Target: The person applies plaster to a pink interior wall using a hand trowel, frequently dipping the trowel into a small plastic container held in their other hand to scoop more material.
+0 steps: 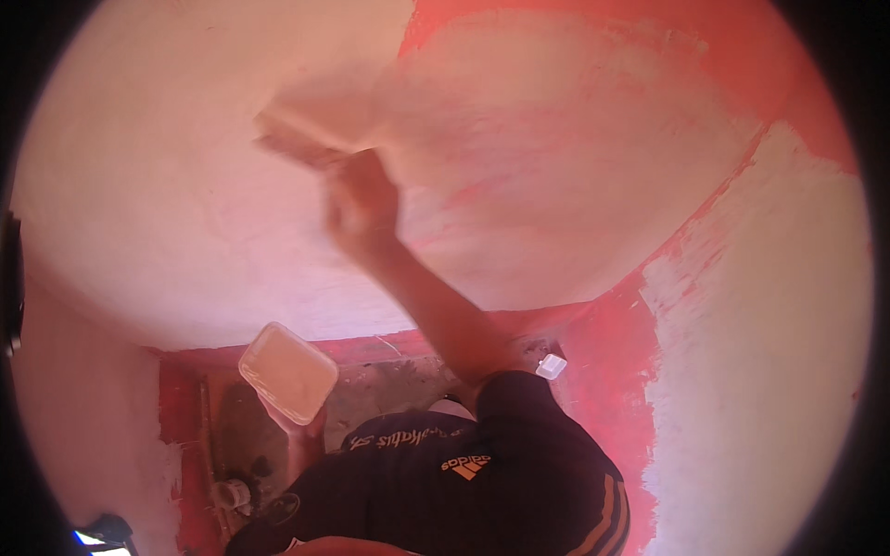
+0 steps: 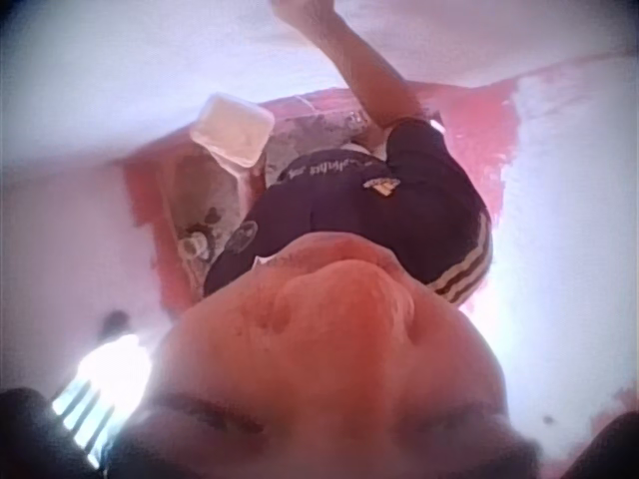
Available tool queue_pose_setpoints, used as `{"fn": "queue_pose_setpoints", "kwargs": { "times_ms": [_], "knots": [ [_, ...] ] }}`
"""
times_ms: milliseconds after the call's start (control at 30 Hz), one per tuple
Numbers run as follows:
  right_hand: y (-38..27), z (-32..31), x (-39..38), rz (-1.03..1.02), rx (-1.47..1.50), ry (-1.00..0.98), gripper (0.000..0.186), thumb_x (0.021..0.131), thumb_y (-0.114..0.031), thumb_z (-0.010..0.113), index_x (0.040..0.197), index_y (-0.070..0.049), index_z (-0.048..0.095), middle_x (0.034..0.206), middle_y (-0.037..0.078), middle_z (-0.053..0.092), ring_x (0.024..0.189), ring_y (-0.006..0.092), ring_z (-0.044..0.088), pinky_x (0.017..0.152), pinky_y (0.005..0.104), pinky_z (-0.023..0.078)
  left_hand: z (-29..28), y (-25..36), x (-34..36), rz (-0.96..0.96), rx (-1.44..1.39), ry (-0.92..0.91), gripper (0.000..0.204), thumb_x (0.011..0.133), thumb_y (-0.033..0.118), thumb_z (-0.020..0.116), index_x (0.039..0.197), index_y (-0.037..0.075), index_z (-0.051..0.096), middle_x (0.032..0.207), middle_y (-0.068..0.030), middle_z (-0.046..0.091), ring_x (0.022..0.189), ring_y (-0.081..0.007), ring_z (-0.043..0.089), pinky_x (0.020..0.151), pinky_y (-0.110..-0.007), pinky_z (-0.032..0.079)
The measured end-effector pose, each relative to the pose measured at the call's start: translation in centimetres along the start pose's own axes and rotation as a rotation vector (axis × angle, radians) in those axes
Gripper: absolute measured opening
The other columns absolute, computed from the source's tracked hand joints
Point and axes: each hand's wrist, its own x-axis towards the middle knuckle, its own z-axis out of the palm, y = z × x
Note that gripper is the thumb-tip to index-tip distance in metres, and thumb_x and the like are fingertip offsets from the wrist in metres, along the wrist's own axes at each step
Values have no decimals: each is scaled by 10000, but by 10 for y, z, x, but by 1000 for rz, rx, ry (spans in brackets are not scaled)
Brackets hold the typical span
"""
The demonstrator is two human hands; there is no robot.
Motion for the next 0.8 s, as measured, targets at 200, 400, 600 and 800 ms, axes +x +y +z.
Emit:
{"fn": "queue_pose_setpoints", "kwargs": {
  "times_ms": [200,400,600,800],
  "knots": [
    [89,-204,80,336,-290,711,279,992,-129,594,1198,52,651,1012,138,665,894,199,620,675,345,528,6,14,-29,17,31,41,531,1044,516,421,1396,126,498,1297,-73,595,1200,-287,584,1006,-464,497],
    [64,-65,23,16,-633,284,319,830,-21,609,1139,14,682,983,145,687,892,352,626,867,484,477,-12,36,-29,-36,68,-69,547,1040,520,422,1408,122,493,1291,-81,601,1205,-295,579,1002,-474,498],
    [-24,9,-14,19,-47,-82,249,716,98,597,892,-60,673,901,154,644,864,328,627,684,423,520,-11,22,-14,14,33,45,605,1029,574,401,1436,133,474,1340,-71,580,1201,-308,591,996,-495,512],
    [36,-132,59,339,-440,579,293,814,39,585,1091,18,678,965,142,639,857,316,607,728,420,519,-2,23,-23,15,48,51,599,1034,539,423,1437,98,467,1345,-117,572,1221,-329,567,1025,-500,483]
  ]
}}
